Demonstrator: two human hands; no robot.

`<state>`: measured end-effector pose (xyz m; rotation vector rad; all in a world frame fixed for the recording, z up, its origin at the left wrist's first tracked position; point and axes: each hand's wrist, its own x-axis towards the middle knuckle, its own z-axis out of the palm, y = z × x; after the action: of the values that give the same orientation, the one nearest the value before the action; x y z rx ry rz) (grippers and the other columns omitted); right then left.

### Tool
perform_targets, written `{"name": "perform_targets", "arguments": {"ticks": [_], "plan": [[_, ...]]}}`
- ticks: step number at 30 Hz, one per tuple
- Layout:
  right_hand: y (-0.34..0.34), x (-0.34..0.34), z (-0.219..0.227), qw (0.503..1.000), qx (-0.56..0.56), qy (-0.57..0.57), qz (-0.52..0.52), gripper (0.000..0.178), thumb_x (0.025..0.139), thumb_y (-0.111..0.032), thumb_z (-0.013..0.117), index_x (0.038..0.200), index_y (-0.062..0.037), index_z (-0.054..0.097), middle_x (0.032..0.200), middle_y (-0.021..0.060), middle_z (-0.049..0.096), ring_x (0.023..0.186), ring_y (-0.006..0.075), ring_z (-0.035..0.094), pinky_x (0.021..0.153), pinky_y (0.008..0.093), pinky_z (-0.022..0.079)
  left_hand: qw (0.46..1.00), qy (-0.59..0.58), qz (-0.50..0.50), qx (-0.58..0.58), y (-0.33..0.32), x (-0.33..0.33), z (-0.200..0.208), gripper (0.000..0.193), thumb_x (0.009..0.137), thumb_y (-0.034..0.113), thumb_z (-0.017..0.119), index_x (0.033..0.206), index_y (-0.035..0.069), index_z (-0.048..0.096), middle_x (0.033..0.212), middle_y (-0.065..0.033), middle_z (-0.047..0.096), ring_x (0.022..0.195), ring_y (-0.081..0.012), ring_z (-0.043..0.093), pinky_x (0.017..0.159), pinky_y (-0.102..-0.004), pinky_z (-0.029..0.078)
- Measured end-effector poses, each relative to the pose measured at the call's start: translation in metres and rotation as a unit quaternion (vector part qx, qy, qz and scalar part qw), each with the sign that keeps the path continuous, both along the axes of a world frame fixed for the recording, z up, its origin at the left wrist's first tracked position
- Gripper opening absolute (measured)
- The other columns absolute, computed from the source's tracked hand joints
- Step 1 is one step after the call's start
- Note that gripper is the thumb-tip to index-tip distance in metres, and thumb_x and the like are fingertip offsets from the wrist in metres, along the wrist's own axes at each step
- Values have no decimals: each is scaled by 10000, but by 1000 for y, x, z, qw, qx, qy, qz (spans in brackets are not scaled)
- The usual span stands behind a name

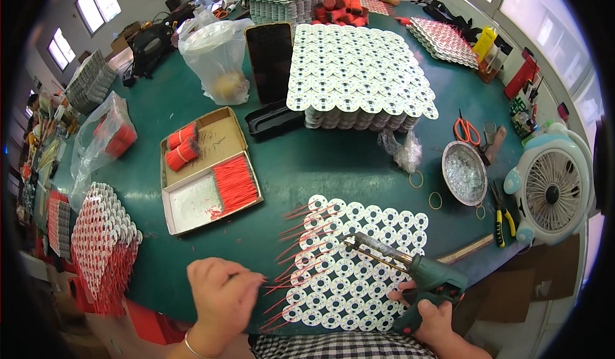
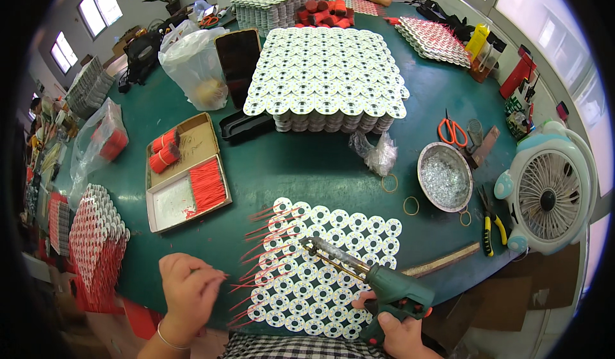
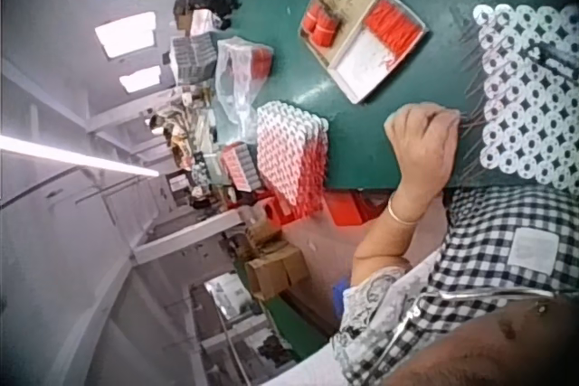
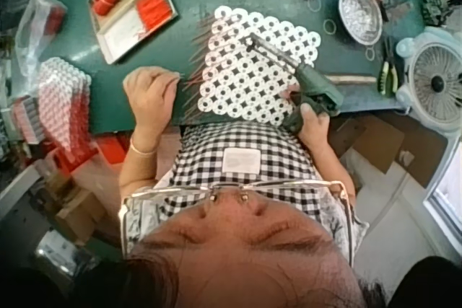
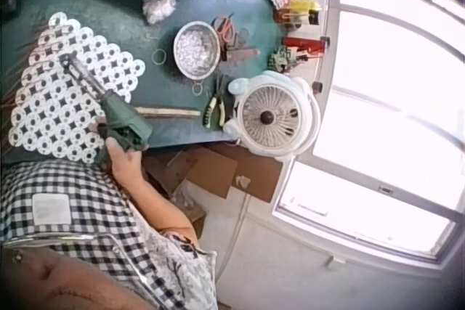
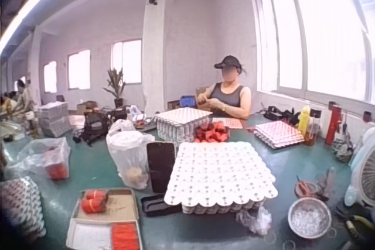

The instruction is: The person takes wires from a box and solders them onto LED circuit board panels using a soldering iron.

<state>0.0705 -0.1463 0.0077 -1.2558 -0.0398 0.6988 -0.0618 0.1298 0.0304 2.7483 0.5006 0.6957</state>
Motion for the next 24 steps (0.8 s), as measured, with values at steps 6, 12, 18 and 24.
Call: {"name": "perform_targets", "arguments": {"ticks": [6, 12, 18, 24], "plan": [[-21, -9, 0, 990, -89, -62, 91, 468, 785, -230, 581, 1161, 15, 448, 766, 134, 601, 650, 217, 608, 616, 316, 498, 994, 23, -109, 18, -33, 13, -16, 105, 662, 145, 618, 760, 183, 628, 689, 67, 516, 695, -115, 486, 721, -346, 282], [-41, -15, 0, 962, -142, -173, 156, 255, 784, -98, 643, 1007, 13, 586, 864, 124, 642, 745, 256, 614, 691, 332, 484, 993, 14, -118, 8, -36, 21, -28, 129, 668, 136, 608, 784, 184, 635, 696, 72, 531, 688, -103, 488, 713, -345, 273], [-20, -6, 8, 846, -160, -473, 187, 326, 769, -92, 664, 1057, 8, 549, 949, 136, 623, 816, 215, 605, 700, 330, 482, 994, -10, -110, -1, -35, 20, -31, 181, 580, 118, 689, 745, 174, 642, 705, 74, 570, 679, -124, 483, 693, -346, 262], [-21, -10, 6, 876, -146, -415, 198, 462, 724, -103, 711, 1106, 33, 490, 1009, 154, 608, 884, 220, 604, 759, 333, 479, 994, 6, -112, -19, -33, 20, -34, 164, 635, 99, 624, 774, 183, 644, 716, 80, 549, 700, -114, 474, 712, -350, 262]]}}
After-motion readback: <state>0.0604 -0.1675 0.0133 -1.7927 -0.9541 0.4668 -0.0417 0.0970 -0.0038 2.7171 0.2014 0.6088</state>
